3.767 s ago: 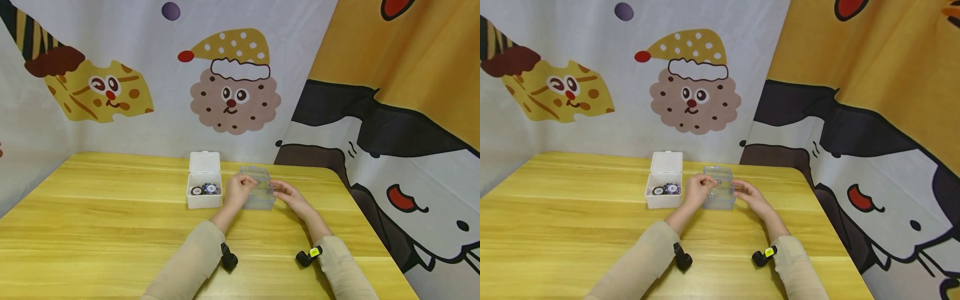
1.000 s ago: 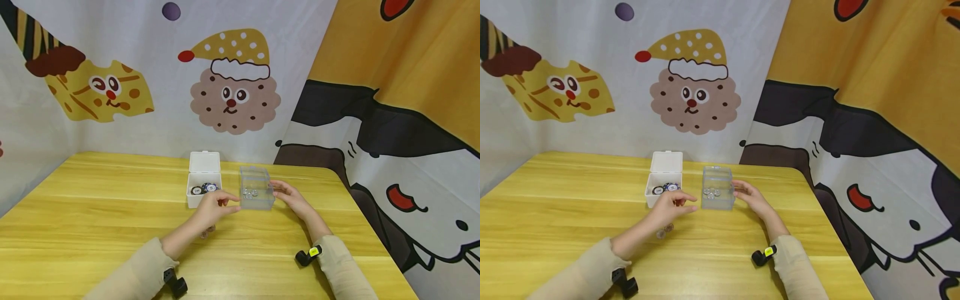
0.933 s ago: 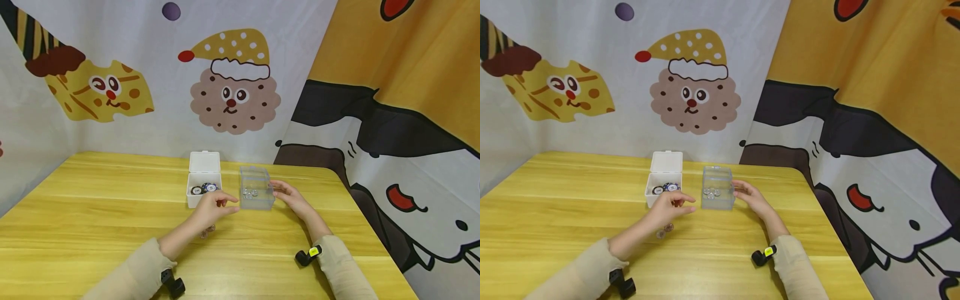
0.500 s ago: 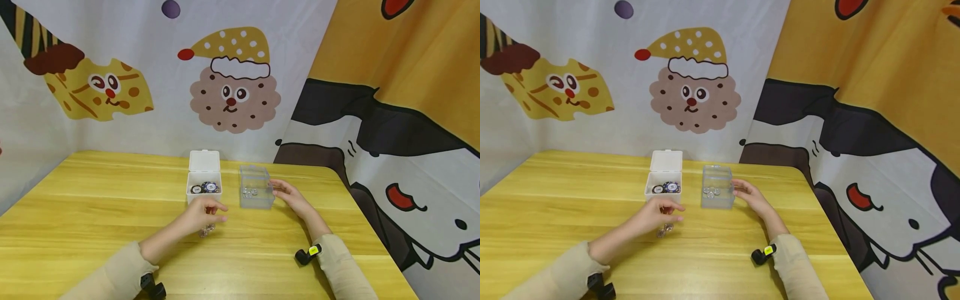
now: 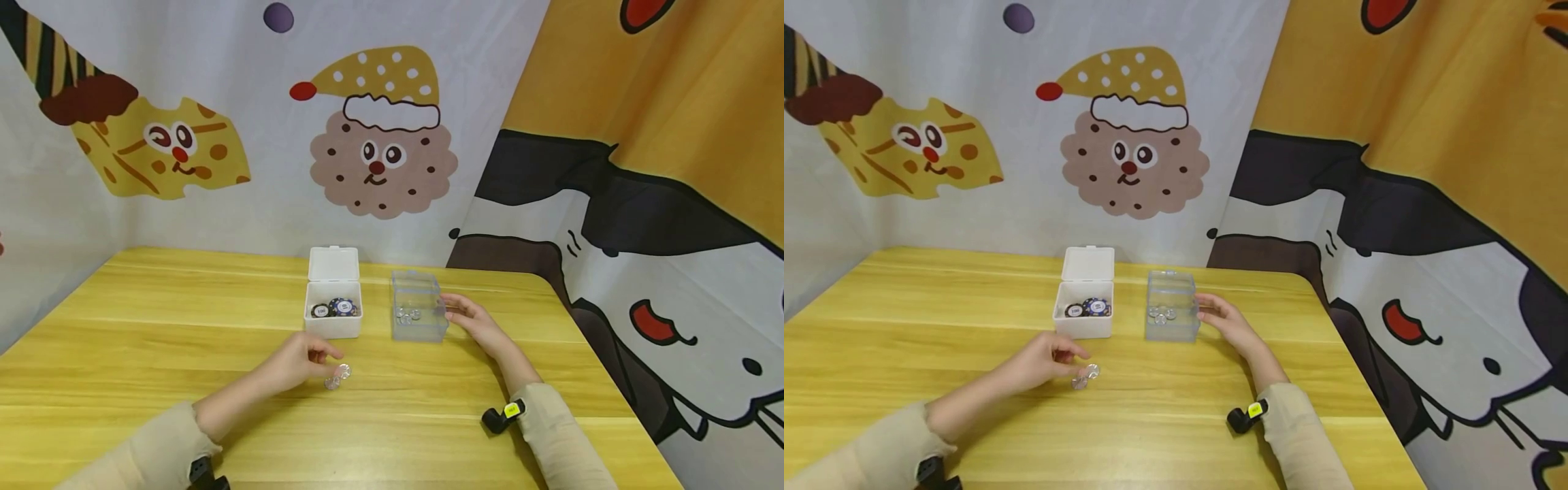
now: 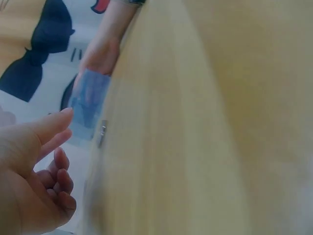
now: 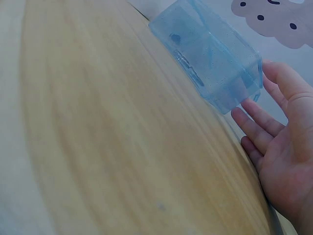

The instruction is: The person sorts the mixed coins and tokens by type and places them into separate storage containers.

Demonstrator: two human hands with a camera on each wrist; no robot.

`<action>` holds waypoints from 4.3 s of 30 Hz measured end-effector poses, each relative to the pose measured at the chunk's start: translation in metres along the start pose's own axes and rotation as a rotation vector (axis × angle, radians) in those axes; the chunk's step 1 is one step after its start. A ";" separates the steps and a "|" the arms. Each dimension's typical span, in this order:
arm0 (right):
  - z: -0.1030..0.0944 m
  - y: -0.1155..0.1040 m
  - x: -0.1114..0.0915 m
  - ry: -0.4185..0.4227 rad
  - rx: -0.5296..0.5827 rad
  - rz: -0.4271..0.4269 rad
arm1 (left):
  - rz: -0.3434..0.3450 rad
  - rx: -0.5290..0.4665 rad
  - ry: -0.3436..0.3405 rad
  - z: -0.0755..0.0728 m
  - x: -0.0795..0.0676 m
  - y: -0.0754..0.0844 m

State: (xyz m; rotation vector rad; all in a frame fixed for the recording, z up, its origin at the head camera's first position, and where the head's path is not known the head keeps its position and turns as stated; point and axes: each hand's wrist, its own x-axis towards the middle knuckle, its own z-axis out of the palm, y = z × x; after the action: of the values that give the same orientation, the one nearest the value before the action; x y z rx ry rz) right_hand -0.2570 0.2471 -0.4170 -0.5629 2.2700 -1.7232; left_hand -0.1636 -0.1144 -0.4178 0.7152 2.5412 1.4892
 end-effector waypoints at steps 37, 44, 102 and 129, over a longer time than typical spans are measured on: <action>0.000 0.000 0.000 -0.002 -0.039 0.000 | 0.063 0.152 -0.035 0.000 -0.013 -0.012; 0.000 0.001 0.000 -0.010 -0.042 -0.002 | 0.070 0.160 -0.047 -0.001 -0.012 -0.013; -0.001 0.002 0.000 -0.017 -0.051 -0.017 | -0.028 -0.220 0.105 0.045 0.022 0.027; -0.007 0.028 0.009 0.028 -0.040 -0.005 | 0.027 -0.226 0.326 0.086 0.081 0.047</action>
State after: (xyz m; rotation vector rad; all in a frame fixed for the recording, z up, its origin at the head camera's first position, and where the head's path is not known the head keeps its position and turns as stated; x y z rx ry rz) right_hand -0.2723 0.2558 -0.4410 -0.5567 2.3283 -1.7021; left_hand -0.1916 0.0099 -0.4106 0.5124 2.5225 2.0084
